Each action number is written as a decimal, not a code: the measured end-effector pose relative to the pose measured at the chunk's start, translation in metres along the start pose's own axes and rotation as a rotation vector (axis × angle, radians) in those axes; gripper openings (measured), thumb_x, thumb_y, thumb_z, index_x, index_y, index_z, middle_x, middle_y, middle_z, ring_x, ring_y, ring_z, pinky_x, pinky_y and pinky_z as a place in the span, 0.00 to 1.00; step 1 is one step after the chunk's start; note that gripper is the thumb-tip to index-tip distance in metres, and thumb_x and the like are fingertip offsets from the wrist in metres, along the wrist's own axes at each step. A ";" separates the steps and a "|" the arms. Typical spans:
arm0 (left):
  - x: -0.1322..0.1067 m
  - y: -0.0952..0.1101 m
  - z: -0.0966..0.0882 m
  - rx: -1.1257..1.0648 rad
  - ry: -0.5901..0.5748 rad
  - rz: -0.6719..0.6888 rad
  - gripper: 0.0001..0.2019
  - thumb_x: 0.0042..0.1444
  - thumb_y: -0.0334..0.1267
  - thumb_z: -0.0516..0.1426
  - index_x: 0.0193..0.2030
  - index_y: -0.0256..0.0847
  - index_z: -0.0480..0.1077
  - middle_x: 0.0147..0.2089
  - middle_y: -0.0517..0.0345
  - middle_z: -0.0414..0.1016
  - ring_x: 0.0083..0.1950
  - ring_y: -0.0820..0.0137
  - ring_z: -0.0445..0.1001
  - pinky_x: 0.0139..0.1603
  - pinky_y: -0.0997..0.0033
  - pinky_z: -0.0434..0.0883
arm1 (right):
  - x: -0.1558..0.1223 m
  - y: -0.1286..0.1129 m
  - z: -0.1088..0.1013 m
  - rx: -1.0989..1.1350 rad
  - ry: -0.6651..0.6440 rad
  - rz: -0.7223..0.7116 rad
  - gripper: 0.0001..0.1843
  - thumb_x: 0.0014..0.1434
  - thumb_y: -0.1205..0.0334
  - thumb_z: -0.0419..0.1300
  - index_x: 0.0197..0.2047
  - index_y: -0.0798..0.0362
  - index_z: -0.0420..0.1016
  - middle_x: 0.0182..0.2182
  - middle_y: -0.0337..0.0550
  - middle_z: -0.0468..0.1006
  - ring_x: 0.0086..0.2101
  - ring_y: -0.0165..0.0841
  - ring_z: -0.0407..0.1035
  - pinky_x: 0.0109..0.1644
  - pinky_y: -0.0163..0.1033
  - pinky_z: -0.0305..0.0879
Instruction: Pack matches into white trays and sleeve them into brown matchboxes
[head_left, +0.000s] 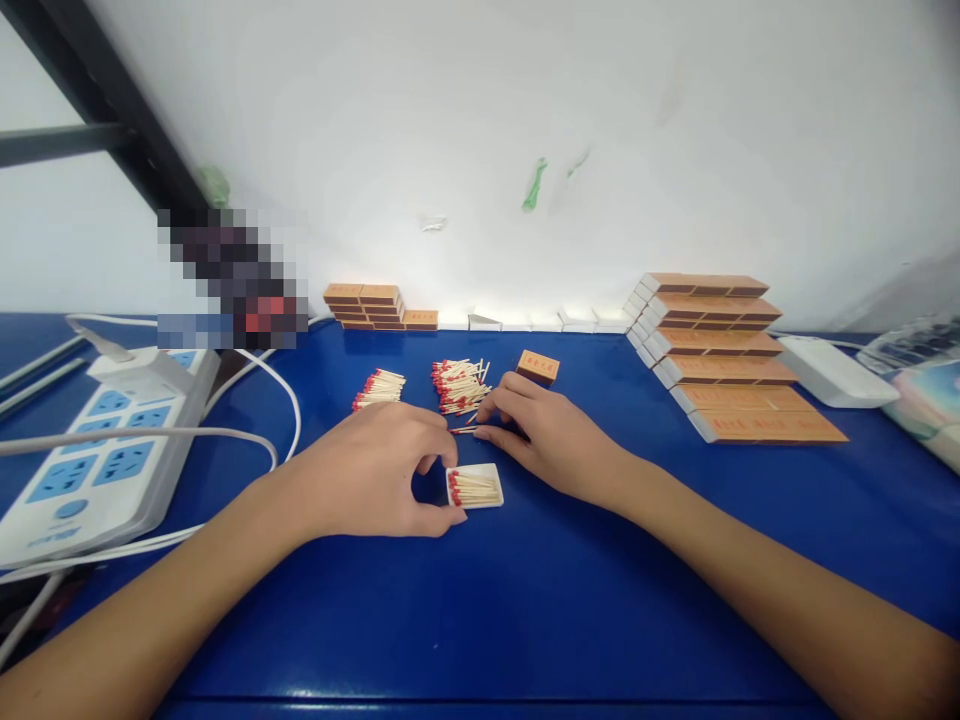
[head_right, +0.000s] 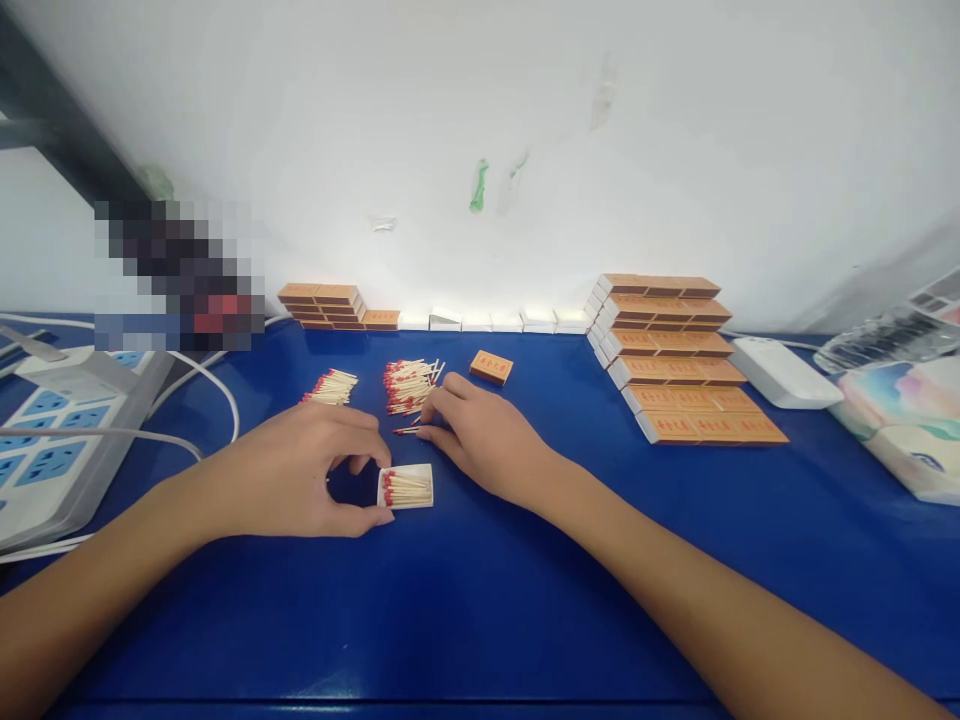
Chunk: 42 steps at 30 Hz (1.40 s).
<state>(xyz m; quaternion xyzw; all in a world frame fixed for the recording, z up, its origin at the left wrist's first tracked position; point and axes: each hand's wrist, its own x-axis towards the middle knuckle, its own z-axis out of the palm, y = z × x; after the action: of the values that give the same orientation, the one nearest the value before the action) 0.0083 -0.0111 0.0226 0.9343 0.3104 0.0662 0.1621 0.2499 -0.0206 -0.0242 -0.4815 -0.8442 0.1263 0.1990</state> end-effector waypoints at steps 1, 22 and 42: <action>0.000 0.000 0.000 0.001 -0.001 -0.001 0.12 0.52 0.49 0.69 0.33 0.43 0.79 0.32 0.62 0.75 0.32 0.72 0.70 0.32 0.70 0.63 | 0.001 0.000 0.001 0.003 -0.001 -0.001 0.05 0.73 0.60 0.60 0.44 0.52 0.74 0.41 0.42 0.72 0.35 0.32 0.67 0.37 0.37 0.62; 0.003 -0.008 0.002 0.129 0.024 -0.036 0.13 0.60 0.49 0.65 0.40 0.41 0.80 0.35 0.61 0.77 0.33 0.70 0.73 0.32 0.68 0.63 | -0.012 -0.018 -0.013 -0.017 -0.038 -0.095 0.05 0.73 0.63 0.58 0.44 0.53 0.75 0.42 0.43 0.74 0.32 0.31 0.68 0.35 0.39 0.62; 0.002 -0.009 0.001 0.136 0.038 0.005 0.14 0.60 0.50 0.66 0.39 0.40 0.81 0.34 0.61 0.76 0.33 0.70 0.73 0.32 0.68 0.62 | -0.002 0.015 -0.014 -0.007 -0.026 0.078 0.06 0.74 0.59 0.58 0.44 0.50 0.73 0.42 0.43 0.74 0.37 0.35 0.70 0.40 0.41 0.64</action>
<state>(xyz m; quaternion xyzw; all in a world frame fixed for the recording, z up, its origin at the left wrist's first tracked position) 0.0044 -0.0033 0.0187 0.9426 0.3148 0.0628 0.0920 0.2684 -0.0140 -0.0186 -0.5129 -0.8278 0.1374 0.1812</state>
